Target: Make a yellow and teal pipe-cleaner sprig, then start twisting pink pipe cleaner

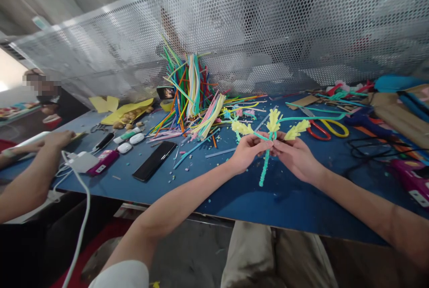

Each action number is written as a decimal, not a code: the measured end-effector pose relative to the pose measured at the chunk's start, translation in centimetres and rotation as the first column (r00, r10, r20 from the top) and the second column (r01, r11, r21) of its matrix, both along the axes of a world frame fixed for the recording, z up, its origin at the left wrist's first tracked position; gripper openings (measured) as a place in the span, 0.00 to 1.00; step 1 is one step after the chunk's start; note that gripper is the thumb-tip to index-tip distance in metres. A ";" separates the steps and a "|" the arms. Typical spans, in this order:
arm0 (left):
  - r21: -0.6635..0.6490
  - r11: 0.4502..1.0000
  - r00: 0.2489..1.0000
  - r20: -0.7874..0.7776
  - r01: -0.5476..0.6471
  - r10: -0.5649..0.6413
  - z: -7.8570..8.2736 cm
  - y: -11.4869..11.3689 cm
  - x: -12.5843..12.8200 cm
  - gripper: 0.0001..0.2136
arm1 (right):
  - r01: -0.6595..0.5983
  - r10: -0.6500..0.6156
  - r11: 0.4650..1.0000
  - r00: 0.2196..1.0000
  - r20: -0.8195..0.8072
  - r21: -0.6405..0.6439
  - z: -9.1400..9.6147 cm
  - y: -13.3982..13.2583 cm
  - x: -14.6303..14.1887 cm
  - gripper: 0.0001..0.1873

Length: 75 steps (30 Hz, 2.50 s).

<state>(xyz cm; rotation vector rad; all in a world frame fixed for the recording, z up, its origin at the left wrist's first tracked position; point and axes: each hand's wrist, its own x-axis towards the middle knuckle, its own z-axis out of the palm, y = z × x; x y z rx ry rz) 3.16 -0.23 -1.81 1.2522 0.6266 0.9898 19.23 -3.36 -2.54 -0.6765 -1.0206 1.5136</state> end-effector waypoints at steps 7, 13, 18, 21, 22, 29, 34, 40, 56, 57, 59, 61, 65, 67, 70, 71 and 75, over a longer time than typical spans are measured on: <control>0.103 0.995 0.998 -0.065 0.011 -0.004 0.1 -0.2 -0.1 0.19 | -0.017 0.016 0.998 1.000 -0.024 -0.052 1.1 -0.5 -0.2 0.08; 0.170 0.985 0.994 -0.106 0.003 0.016 0.0 -0.3 -0.3 0.17 | 0.024 -0.024 1.000 0.999 -0.037 0.012 1.1 -0.5 0.0 0.05; 0.177 0.984 0.985 -0.169 -0.003 0.033 0.1 -0.3 -0.5 0.18 | 0.041 -0.042 0.994 0.999 0.006 0.103 1.1 -0.5 0.1 0.06; 0.186 0.983 0.987 -0.159 -0.006 0.036 0.2 -0.3 -0.5 0.17 | 0.068 -0.094 0.979 0.987 0.131 0.193 0.9 -0.3 0.3 0.04; 0.186 0.983 0.988 -0.152 -0.007 0.036 0.2 -0.3 -0.6 0.18 | 0.076 -0.115 0.972 0.979 0.170 0.221 0.8 -0.2 0.4 0.04; 0.160 0.986 0.990 -0.126 -0.043 0.064 0.0 -0.3 -0.4 0.19 | 0.127 -0.188 0.957 0.955 0.227 0.260 0.4 0.3 0.9 0.07; 0.192 0.979 0.980 -0.174 -0.063 0.097 -0.4 -0.5 -0.4 0.18 | 0.185 -0.210 0.967 0.967 0.142 0.175 0.3 0.4 0.7 0.09; 0.252 0.966 0.973 -0.204 -0.053 0.106 -0.5 -0.8 -0.6 0.18 | 0.176 -0.183 0.977 0.982 0.052 0.122 0.2 0.3 0.8 0.08; 0.582 0.795 0.873 -0.284 -0.171 0.396 -0.1 0.0 -1.3 0.17 | 0.299 -0.535 0.823 0.694 0.482 0.482 4.5 0.5 4.9 0.10; 0.594 0.785 0.866 -0.288 -0.174 0.409 0.1 0.1 -1.5 0.17 | 0.283 -0.532 0.829 0.666 0.523 0.483 4.6 0.7 5.3 0.10; 0.592 0.788 0.862 -0.300 -0.169 0.410 0.5 0.2 -1.7 0.17 | 0.245 -0.462 0.875 0.683 0.566 0.418 4.8 1.0 6.1 0.13; 0.581 0.801 0.867 -0.317 -0.144 0.386 0.7 0.4 -1.8 0.18 | 0.156 -0.306 0.942 0.768 0.562 0.298 4.7 1.4 6.8 0.17; 0.543 0.835 0.880 -0.348 -0.092 0.323 0.9 0.5 -1.8 0.20 | 0.101 -0.228 0.959 0.826 0.515 0.263 3.8 2.3 7.7 0.18; 0.527 0.846 0.879 -0.360 -0.084 0.312 0.9 0.5 -1.8 0.20 | 0.138 -0.253 0.956 0.835 0.488 0.258 3.4 2.7 7.8 0.18; 0.557 0.827 0.864 -0.380 -0.073 0.332 0.7 0.6 -1.8 0.19 | 0.174 -0.265 0.957 0.854 0.447 0.234 2.9 3.1 7.6 0.16; 0.581 0.811 0.855 -0.385 -0.068 0.347 0.7 0.7 -1.8 0.19 | 0.189 -0.273 0.955 0.861 0.429 0.229 2.8 3.2 7.5 0.15; 0.660 0.749 0.825 -0.393 -0.053 0.405 0.5 0.8 -1.9 0.18 | 0.254 -0.324 0.942 0.865 0.384 0.221 2.7 2.9 6.8 0.11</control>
